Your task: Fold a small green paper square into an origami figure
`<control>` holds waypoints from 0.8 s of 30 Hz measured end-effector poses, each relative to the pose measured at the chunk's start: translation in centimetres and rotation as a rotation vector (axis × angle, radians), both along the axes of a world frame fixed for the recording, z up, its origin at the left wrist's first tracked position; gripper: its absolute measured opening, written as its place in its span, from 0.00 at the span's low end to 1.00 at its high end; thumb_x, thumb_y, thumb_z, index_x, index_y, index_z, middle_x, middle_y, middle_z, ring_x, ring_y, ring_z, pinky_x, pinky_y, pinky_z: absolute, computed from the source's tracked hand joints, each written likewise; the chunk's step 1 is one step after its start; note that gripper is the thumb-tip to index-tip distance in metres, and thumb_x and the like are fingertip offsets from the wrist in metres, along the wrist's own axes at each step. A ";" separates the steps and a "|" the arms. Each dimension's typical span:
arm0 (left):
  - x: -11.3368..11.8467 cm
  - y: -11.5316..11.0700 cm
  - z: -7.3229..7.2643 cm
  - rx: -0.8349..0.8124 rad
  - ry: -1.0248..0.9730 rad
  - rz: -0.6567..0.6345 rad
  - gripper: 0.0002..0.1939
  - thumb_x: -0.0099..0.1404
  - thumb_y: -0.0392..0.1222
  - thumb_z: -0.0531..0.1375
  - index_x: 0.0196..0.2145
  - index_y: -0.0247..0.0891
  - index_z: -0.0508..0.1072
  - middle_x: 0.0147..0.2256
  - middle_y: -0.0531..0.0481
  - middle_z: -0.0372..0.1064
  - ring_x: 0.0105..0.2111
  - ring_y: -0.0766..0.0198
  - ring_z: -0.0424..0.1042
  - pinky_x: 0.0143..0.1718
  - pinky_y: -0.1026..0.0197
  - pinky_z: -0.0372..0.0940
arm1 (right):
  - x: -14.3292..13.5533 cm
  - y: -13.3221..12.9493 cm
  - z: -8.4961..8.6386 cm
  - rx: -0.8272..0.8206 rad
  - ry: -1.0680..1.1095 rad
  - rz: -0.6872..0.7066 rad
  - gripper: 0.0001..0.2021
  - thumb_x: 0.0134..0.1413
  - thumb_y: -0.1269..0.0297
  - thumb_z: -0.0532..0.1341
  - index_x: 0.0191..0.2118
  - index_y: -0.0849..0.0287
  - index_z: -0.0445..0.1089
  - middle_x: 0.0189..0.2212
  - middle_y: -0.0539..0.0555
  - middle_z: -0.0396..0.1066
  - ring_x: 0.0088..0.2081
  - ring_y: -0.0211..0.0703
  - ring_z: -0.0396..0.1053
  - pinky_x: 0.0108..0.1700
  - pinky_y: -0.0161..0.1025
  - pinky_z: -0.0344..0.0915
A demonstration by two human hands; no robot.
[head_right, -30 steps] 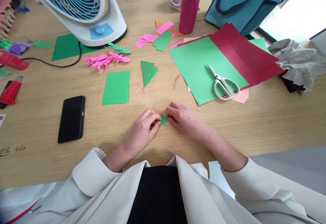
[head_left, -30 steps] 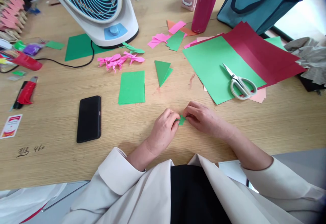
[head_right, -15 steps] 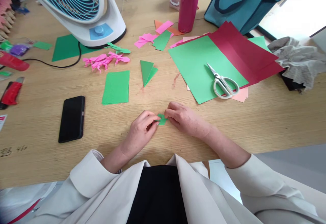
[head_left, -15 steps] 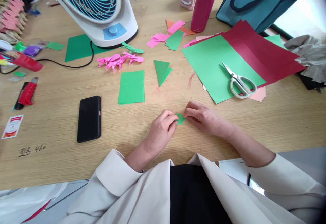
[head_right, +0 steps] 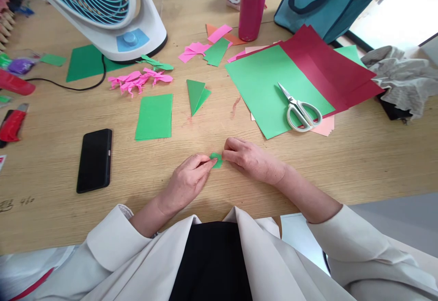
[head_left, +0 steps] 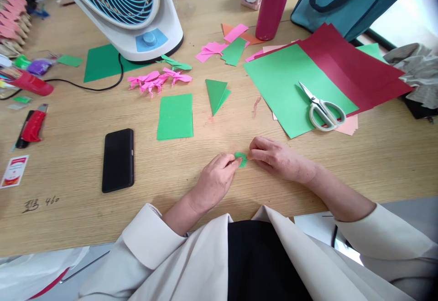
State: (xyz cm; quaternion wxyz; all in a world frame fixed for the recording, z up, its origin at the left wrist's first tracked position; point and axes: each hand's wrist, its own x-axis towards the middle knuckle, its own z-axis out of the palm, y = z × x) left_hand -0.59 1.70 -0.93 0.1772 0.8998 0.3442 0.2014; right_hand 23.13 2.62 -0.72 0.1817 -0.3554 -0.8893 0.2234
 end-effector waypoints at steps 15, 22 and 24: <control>-0.2 0.5 -0.6 0.197 0.062 -0.137 0.16 0.71 0.30 0.53 0.54 0.32 0.70 0.45 0.42 0.71 0.45 0.59 0.71 0.48 0.54 0.72 | 1.5 -1.2 -0.7 0.006 0.166 -0.111 0.08 0.65 0.74 0.54 0.43 0.56 0.69 0.41 0.57 0.66 0.41 0.43 0.69 0.43 0.42 0.68; 0.3 1.4 -0.2 0.113 0.075 -0.169 0.14 0.71 0.34 0.55 0.53 0.34 0.70 0.45 0.44 0.71 0.45 0.58 0.70 0.49 0.54 0.71 | 1.4 -1.2 -0.7 0.036 0.174 -0.131 0.09 0.64 0.75 0.54 0.44 0.57 0.69 0.41 0.57 0.66 0.40 0.43 0.69 0.43 0.41 0.68; 0.5 1.5 -0.2 0.108 0.083 -0.174 0.16 0.71 0.35 0.55 0.55 0.34 0.69 0.45 0.44 0.71 0.45 0.58 0.70 0.49 0.54 0.71 | 1.5 -1.2 -0.7 0.047 0.177 -0.142 0.09 0.64 0.76 0.54 0.43 0.57 0.69 0.40 0.57 0.66 0.40 0.43 0.69 0.43 0.41 0.68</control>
